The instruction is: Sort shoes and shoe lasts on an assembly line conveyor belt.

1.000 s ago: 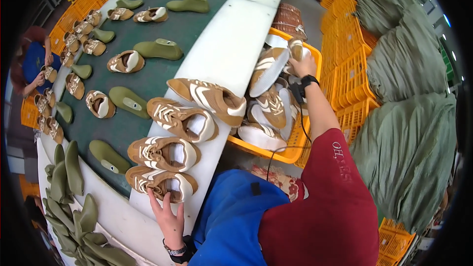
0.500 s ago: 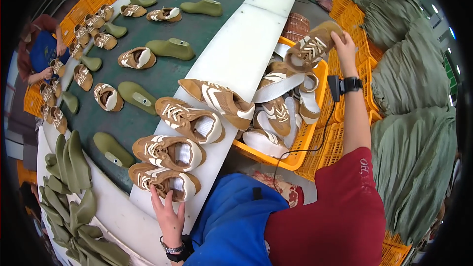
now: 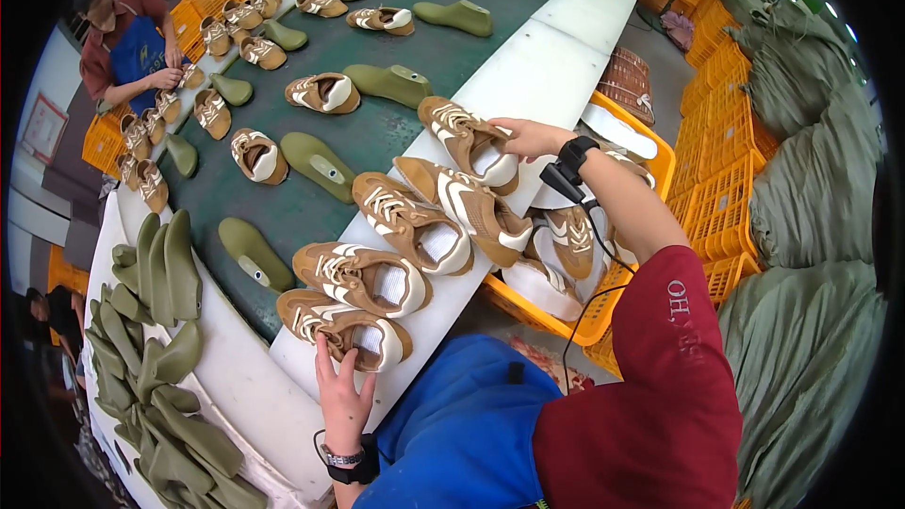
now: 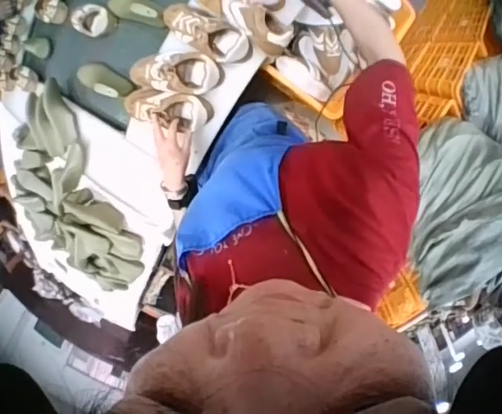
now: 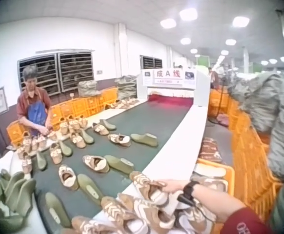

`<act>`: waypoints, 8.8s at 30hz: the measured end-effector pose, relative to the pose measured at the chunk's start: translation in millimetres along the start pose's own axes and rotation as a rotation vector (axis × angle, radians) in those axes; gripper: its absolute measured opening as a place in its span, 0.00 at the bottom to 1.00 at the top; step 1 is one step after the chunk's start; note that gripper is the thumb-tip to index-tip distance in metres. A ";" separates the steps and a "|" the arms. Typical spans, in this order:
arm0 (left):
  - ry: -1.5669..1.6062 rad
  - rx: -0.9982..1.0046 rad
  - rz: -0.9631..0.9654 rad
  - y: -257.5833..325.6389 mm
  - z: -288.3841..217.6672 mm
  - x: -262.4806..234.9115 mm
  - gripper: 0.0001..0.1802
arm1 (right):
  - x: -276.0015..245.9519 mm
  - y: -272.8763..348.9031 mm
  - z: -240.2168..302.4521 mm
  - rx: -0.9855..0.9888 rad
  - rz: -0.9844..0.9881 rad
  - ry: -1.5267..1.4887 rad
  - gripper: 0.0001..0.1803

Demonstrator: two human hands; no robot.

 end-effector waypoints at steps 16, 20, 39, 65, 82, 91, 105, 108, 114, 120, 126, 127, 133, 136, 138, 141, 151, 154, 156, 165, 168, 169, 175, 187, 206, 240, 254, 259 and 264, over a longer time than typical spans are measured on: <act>-0.007 0.027 0.003 -1.6 -3.3 -0.3 0.23 | 104.8 108.2 33.9 -0.370 0.031 0.190 0.20; 0.021 0.018 -0.015 3.9 2.7 1.4 0.22 | 73.9 106.4 73.3 -0.394 -0.088 0.043 0.20; 0.100 -0.016 0.086 20.5 4.0 0.9 0.25 | 37.6 94.7 38.3 -0.431 -0.229 -0.241 0.18; -0.022 -0.007 0.138 9.2 -12.8 4.4 0.27 | -131.2 233.1 -34.9 0.514 -1.199 0.593 0.20; -0.021 -0.064 0.150 8.2 -8.0 5.1 0.27 | 60.9 51.9 -206.5 0.531 -0.354 0.480 0.12; -0.017 0.003 0.090 4.8 -14.3 -0.9 0.27 | 92.2 137.6 -175.9 0.497 -0.358 0.342 0.25; 0.443 0.103 -0.232 45.0 -1.6 -61.9 0.44 | 250.7 140.7 160.1 -0.290 0.547 -1.274 0.11; 1.171 -0.174 -0.014 86.6 43.0 -10.5 0.42 | 358.9 152.6 221.9 -0.085 0.971 -1.063 0.14; 1.580 0.050 -0.638 97.2 69.8 -68.7 0.34 | 370.6 174.9 281.0 -0.490 1.019 -0.496 0.24; 1.849 0.019 -0.360 51.6 68.9 -83.5 0.29 | 298.8 197.3 298.1 -1.057 -0.085 0.438 0.23; 1.565 0.024 0.041 -13.7 58.0 -105.6 0.32 | 227.4 184.5 265.6 -1.009 -0.308 0.448 0.15; 1.301 0.000 0.112 -24.2 66.1 -110.1 0.33 | 209.8 184.7 258.8 -0.950 -0.372 0.424 0.15; 0.185 -0.279 -0.282 -82.7 274.7 -149.6 0.44 | 201.2 140.3 206.4 -0.666 -0.258 0.585 0.16; -0.058 -0.710 -0.304 -93.2 348.0 -157.7 0.48 | 202.0 123.3 197.5 -0.573 -0.192 0.563 0.16; -0.091 -0.826 -0.274 -94.9 381.6 -156.6 0.50 | 203.4 120.7 196.6 -0.540 -0.169 0.518 0.17; -0.180 -0.991 -0.193 -95.1 410.2 -148.5 0.61 | 202.2 117.0 189.1 -0.506 -0.162 0.453 0.16; -0.333 -0.801 -0.199 -106.8 425.0 -169.2 0.65 | 197.4 101.2 197.2 -0.512 -0.103 0.343 0.18; -0.328 -0.821 -0.243 -115.7 449.4 -179.1 0.65 | 198.4 92.3 197.3 -0.492 -0.068 0.331 0.19; -0.316 -0.834 -0.253 -132.6 461.0 -187.2 0.65 | 197.7 87.3 195.8 -0.418 -0.018 0.331 0.19; 0.053 -1.293 -0.273 -149.6 514.6 -188.3 0.59 | 203.7 100.6 216.8 -0.494 -0.051 0.379 0.16; -0.117 -1.180 -0.069 -134.0 490.3 -206.1 0.52 | 201.1 95.5 206.2 -0.482 -0.139 0.293 0.19; -0.201 -1.141 0.127 -122.9 478.3 -208.4 0.51 | 200.3 95.2 193.5 -0.486 -0.137 0.294 0.19; -0.392 -0.886 0.395 20.4 482.8 -198.1 0.39 | 196.1 94.4 192.2 -0.513 -0.143 0.262 0.18; -0.438 -0.674 0.050 12.7 311.9 -135.4 0.30 | 194.8 110.1 197.1 -0.685 -0.229 0.319 0.18; 0.047 -0.733 -0.276 148.6 154.3 -61.3 0.28 | 267.6 -89.6 445.2 -0.523 0.261 0.684 0.21; 0.059 -0.591 -0.254 147.9 141.3 -51.3 0.37 | 272.7 183.7 247.1 -0.860 0.598 0.353 0.19; -0.376 -0.510 -0.507 172.4 167.6 -163.5 0.26 | 429.8 137.6 300.2 -1.162 0.014 0.614 0.32; -0.588 -0.712 -0.156 215.5 241.9 -204.1 0.34 | 468.7 104.3 308.3 -1.020 0.105 0.693 0.34; -0.456 -0.780 0.016 233.4 293.9 -198.8 0.41 | 472.1 95.8 312.7 -0.942 0.111 0.658 0.34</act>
Point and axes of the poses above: each hand's wrist, its own y-axis away from the middle knuckle, its own x-axis out of the palm, z = x × y, the point moved 9 cm from there along -y, towards the middle knuckle, and after that the axes turned 9 degrees about z, right-handed, at the moved point
